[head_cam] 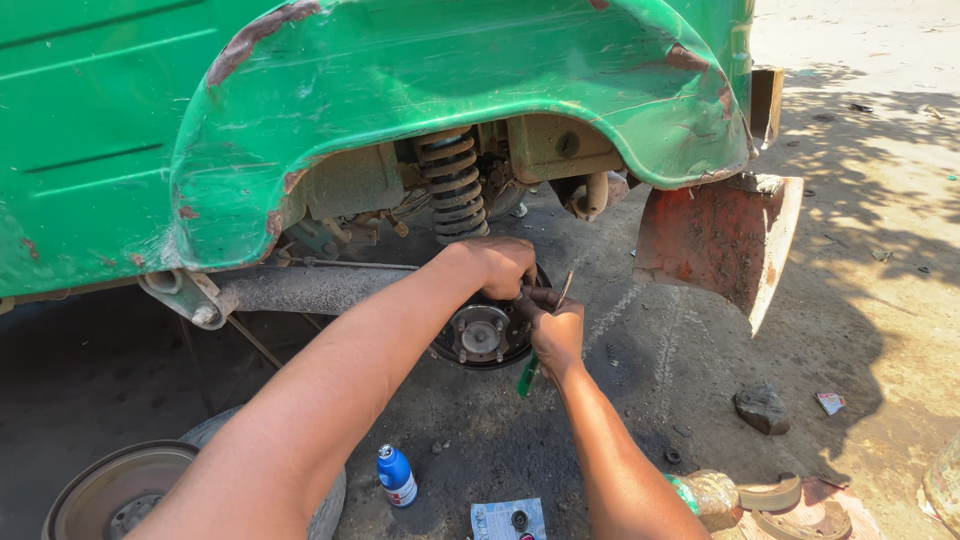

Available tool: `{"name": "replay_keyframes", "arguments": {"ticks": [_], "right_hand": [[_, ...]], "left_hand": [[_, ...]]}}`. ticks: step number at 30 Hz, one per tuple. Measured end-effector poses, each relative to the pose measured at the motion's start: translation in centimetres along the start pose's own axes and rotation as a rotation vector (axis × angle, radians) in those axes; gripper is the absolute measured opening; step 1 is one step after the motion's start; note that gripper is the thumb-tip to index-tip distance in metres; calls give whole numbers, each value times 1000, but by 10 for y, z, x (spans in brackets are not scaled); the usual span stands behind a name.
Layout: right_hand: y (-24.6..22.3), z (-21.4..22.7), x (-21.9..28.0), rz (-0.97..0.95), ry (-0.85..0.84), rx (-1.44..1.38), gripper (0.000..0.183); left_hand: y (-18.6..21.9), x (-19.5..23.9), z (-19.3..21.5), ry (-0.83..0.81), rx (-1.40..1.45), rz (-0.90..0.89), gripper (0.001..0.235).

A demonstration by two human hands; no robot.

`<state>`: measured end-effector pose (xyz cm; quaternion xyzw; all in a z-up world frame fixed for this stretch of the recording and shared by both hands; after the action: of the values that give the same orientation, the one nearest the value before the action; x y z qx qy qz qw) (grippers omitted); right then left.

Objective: The person is working on the rear wheel assembly of a green three-wheeled vehicle. They use a screwdriver to pry and adjust components within the brake drum, then use a socket wrench to tighten bolts on the wheel hub. The person also handles a small metal part on the ground before returning to the wheel.

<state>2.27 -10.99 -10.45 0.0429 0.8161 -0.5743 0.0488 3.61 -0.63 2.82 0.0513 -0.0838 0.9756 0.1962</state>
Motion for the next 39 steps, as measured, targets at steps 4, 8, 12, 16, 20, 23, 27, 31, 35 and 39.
{"name": "replay_keyframes", "arguments": {"ticks": [4,8,12,16,20,23,27,31,35,39], "right_hand": [[-6,0,9,135,-1,34,26],[-10,-2,14,130,125,331,24],[-10,-8,20,161,184,380,24],[-11,-8,19,175,178,479,21],[-13,-10,24,329,191,484,20],[-18,-14,25,346,216,576,20],[-14,-16,26,249,247,539,22],[-7,-16,24,219,259,374,21],[3,-6,19,93,115,171,20],[21,1,5,-77,8,-174,24]], "left_hand": [[9,-9,7,-40,-181,-92,29],[10,-21,12,-68,-311,-196,28],[7,-18,16,-56,-322,-248,27],[5,-8,21,-82,-291,-215,27],[2,3,20,-4,-229,-207,26],[-5,11,21,42,-188,-211,25],[-14,17,20,97,-142,-301,20],[-13,24,17,110,-172,-278,29],[-16,29,1,176,-207,-248,32],[-21,20,-15,271,-138,-271,30]]}}
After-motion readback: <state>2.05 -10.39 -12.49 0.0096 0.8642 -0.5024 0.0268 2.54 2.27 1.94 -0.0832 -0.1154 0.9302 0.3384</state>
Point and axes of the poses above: each hand's wrist, its own x-axis away from the middle knuckle, its own z-axis out of the back of the hand, y = z × x, the point moved 2 cm from there along -x, towards the middle knuckle, and after that the axes turned 3 degrees about y, right-handed, at the moved point
